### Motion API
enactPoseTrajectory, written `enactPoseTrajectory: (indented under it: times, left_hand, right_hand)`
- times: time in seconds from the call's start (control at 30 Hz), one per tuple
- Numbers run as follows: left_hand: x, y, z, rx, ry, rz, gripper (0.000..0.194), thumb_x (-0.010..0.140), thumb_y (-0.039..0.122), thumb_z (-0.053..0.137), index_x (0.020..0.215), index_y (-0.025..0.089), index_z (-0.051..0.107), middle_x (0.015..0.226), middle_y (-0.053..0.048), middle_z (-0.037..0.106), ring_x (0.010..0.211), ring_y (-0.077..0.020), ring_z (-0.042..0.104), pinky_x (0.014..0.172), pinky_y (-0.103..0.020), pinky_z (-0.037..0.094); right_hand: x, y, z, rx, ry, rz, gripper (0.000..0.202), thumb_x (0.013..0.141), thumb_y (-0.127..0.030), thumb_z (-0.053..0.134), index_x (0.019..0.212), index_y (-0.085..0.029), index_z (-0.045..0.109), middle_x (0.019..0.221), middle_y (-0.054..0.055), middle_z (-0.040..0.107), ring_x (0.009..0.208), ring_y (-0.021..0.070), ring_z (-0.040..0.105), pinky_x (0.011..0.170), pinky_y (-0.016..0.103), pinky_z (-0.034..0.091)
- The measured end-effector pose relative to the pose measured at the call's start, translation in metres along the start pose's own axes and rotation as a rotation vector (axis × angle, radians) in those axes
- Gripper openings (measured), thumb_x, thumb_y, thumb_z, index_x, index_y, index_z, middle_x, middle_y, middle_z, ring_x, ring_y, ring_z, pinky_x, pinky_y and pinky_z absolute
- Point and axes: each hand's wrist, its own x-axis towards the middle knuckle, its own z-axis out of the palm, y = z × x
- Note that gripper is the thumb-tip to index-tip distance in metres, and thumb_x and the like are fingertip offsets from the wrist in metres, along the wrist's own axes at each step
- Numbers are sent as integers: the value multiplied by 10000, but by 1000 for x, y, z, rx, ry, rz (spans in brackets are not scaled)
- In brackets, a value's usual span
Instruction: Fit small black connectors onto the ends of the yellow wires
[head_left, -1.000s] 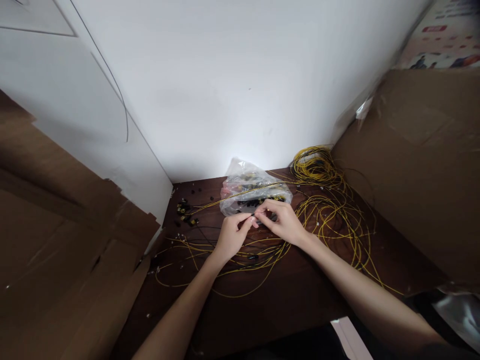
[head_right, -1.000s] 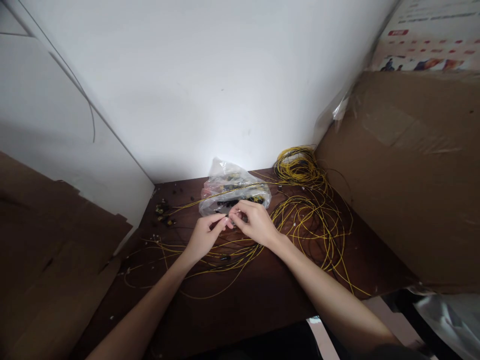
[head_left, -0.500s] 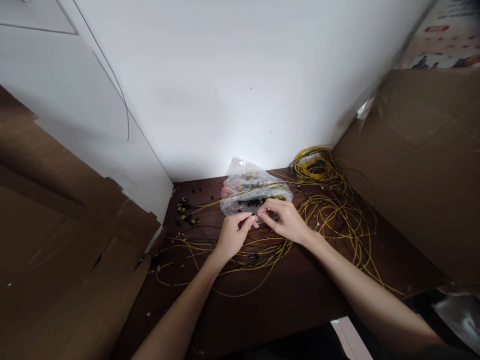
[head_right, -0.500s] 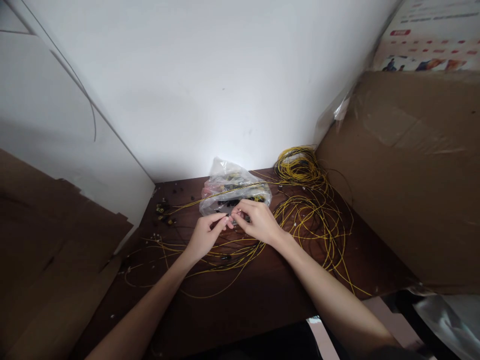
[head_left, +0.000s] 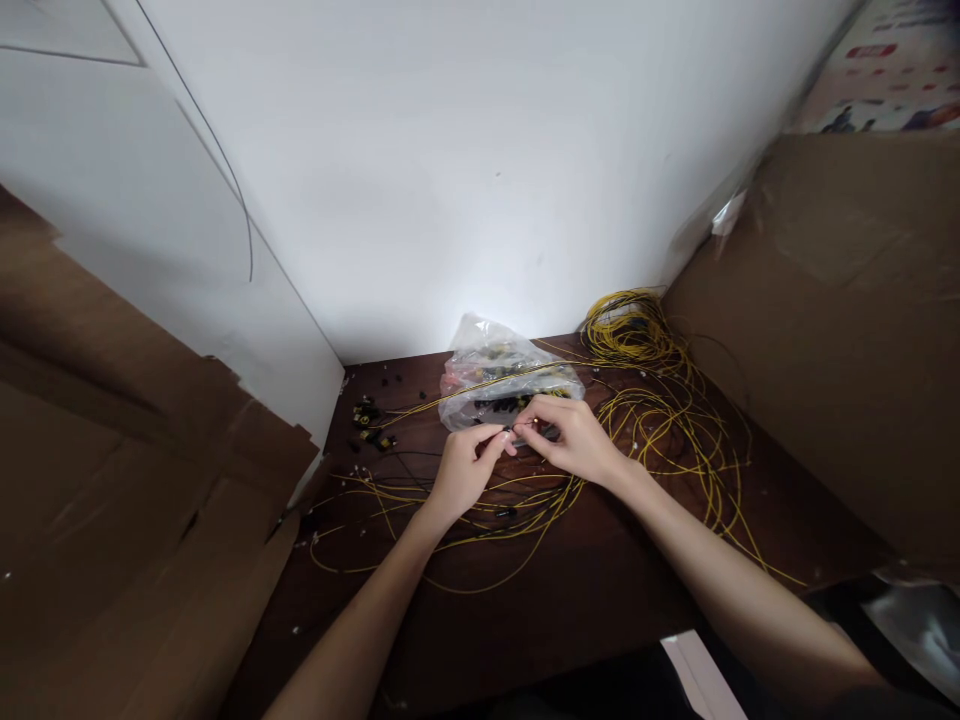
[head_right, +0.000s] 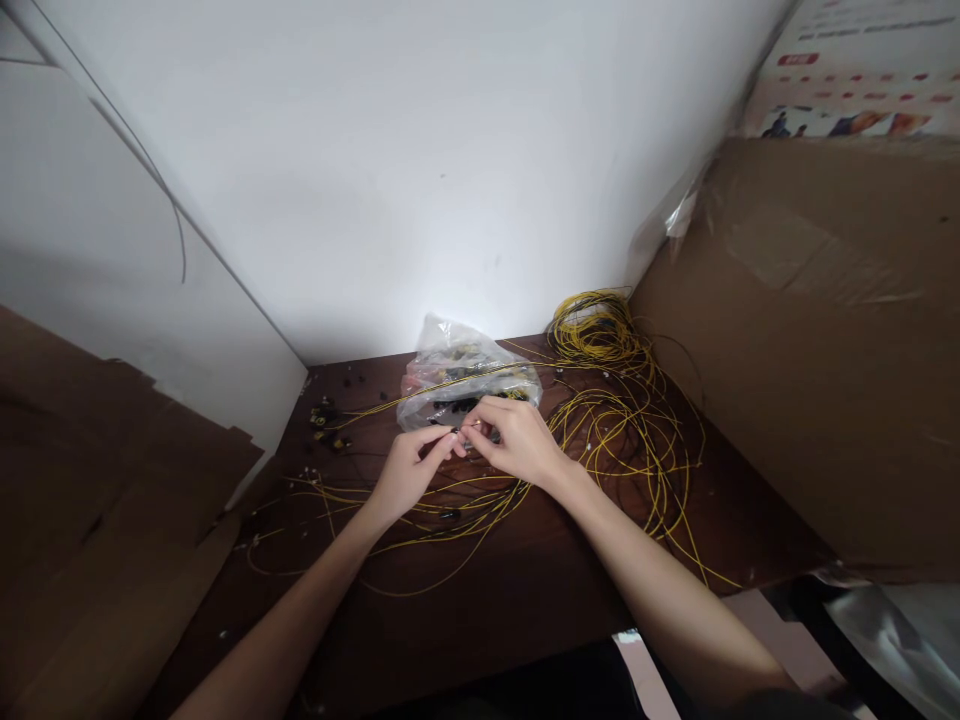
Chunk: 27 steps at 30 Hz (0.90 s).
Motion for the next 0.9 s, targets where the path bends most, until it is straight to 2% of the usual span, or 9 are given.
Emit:
enactPoseTrajectory:
  times: [0.2,0.5,0.9]
  left_hand:
    - [0,-2,1,-19,13,-20,326,860,332,450,747,132,682,767,-55,695,651,-141,590,648,-227,448]
    - [0,5,-2,7,7,5,299,859,267,441,692,136,651,704,-31,673,639,-132,575,632,-212,418]
    - [0,-1,1,-43,12,-19,300,856,312,458,760,137,682,756,-46,695,664,-142,599,665,-227,457]
  right_hand:
    - [0,2,-3,-12,40,20,131,827,-213,525,736,-172,609,711,25,610,627,131,548,614,258,432]
    - [-1,-3,7,21,-27,20,148,852,-217,491,757,-165,593,730,27,589,639,125,537,600,246,419]
    - [0,-1,-5,0,47,9,123,813,-218,533,709,-177,584,707,18,603,623,131,540,604,258,416]
